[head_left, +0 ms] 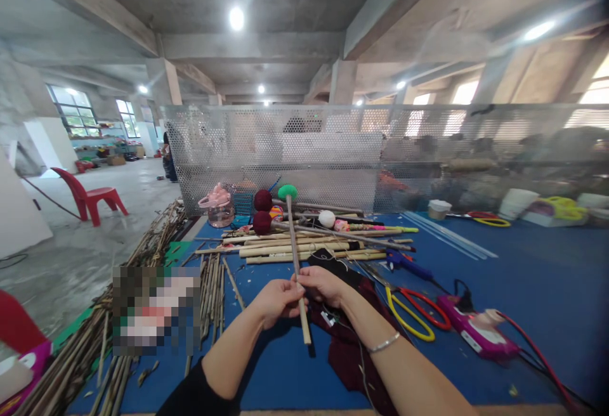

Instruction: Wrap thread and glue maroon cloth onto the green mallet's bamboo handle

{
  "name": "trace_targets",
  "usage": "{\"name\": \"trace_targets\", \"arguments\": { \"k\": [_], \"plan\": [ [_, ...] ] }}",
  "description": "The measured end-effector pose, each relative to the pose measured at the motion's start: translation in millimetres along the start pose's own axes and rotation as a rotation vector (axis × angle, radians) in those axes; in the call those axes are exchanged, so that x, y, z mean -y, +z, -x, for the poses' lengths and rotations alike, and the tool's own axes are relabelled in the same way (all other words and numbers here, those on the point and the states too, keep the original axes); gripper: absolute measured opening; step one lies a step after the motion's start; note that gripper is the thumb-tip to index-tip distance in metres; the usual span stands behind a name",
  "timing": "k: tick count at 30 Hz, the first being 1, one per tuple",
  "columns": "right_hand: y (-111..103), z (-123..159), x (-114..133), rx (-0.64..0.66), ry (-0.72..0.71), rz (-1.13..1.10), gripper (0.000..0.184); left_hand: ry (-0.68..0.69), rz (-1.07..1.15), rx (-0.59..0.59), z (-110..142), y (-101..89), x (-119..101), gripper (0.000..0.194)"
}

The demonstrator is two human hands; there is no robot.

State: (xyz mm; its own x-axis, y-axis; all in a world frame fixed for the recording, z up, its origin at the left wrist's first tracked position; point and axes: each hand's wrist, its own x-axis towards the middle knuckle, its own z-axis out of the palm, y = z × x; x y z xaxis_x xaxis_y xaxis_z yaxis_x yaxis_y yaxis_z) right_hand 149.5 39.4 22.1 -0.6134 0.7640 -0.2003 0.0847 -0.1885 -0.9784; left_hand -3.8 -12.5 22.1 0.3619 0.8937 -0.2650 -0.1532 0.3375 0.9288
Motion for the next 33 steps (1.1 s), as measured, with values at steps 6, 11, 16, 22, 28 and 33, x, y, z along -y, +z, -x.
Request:
{"name": "trace_targets", "arguments": {
  "k": [6,11,16,22,28,33],
  "plan": [
    [6,-7,-8,-0.039,-0.032,-0.07,0.033,-0.063,-0.061,-0.013,1,1.2,0,0.042],
    [11,-11,-13,-0.074,-0.079,-0.12,0.035,0.038,-0.16,-0.127,-1,2.2,5,0.042],
    [0,-2,-4,0.068,-0.03,-0.114,0.034,-0.065,0.035,0.091,2,-0.4,-4,0.04],
    [6,-9,-11,-0.067,-0.074,-0.12,0.035,-0.035,-0.107,-0.045,-1,-1.0,1,0.038],
    [7,-8,-9,-0.083,-0.062,-0.066,0.035,0.038,-0.174,-0.041,-2,-2.9,3,0.041],
    [5,-4,-8,0.036,-0.044,-0.075,0.033,-0.089,-0.111,0.127,4,-4.1,-6,0.04]
  ]
}}
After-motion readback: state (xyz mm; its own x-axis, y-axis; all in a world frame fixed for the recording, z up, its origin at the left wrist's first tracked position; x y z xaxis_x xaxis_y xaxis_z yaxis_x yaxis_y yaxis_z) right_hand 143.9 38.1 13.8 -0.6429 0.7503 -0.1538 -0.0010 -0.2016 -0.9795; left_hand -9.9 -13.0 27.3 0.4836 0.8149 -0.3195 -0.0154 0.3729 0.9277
